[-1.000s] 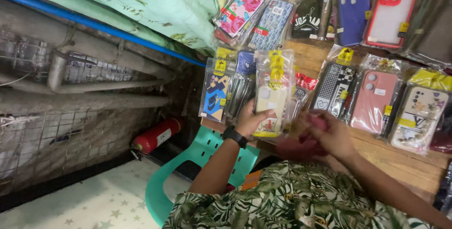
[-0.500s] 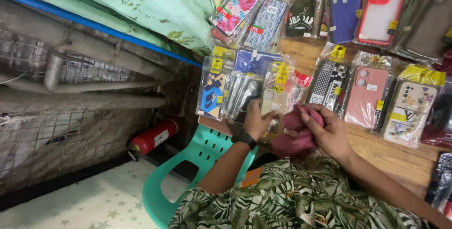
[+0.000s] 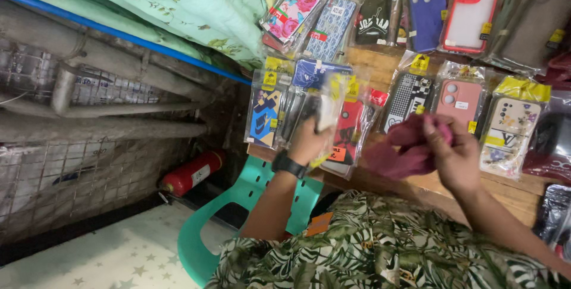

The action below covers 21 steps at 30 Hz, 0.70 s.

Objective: The person wipes the plastic packaging of various phone cases displayed on a wooden board using a pink cloth. They handle the items one by one, wiping the front and back of the packaging before placing them back on the display.

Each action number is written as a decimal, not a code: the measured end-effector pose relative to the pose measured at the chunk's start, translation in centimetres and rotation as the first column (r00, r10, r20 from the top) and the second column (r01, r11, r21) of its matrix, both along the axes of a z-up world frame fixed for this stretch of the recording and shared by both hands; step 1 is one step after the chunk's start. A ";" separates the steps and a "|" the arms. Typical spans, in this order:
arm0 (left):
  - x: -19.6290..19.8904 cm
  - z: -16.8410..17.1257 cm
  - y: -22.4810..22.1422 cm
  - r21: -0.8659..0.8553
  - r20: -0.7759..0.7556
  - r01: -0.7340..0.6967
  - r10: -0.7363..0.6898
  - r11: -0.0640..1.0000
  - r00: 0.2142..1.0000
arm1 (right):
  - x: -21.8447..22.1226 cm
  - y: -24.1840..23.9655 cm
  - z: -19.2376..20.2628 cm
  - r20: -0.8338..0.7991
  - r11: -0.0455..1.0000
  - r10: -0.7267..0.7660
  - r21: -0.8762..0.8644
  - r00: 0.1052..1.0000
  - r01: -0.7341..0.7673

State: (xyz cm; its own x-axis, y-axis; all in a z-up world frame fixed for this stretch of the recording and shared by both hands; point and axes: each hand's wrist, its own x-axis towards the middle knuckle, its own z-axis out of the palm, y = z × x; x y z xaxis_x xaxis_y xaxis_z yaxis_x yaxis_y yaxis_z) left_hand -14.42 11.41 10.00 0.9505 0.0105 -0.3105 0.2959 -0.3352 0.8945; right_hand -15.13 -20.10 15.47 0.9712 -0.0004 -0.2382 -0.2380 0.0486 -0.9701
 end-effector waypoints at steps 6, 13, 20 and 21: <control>1.9 0.9 -1.4 -0.868 -0.087 -0.081 0.011 0.490 0.996 | 0.8 -0.6 5.5 0.208 0.957 0.010 0.280 0.978 -0.069; 0.9 5.1 -12.3 -0.943 -0.113 -0.142 0.109 0.302 0.988 | 0.7 5.3 4.7 0.454 0.602 0.681 -0.794 0.575 -0.086; -1.3 6.6 -15.8 -0.790 0.098 0.091 -0.021 0.606 0.995 | 3.1 3.1 5.3 0.459 0.874 0.269 -0.486 0.846 -0.014; 0.3 6.2 -15.9 -0.857 0.120 0.125 -0.042 0.499 0.992 | 3.0 3.3 5.6 0.478 0.845 0.268 -0.533 0.836 0.034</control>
State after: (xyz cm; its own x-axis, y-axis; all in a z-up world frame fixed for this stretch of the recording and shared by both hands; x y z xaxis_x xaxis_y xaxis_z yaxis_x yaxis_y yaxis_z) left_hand -14.13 -4.52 16.22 0.9514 -0.3039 -0.0506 0.2307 0.5941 0.7706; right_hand -12.11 -16.81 21.02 0.9426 0.1496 0.2985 0.3334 -0.4708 -0.8168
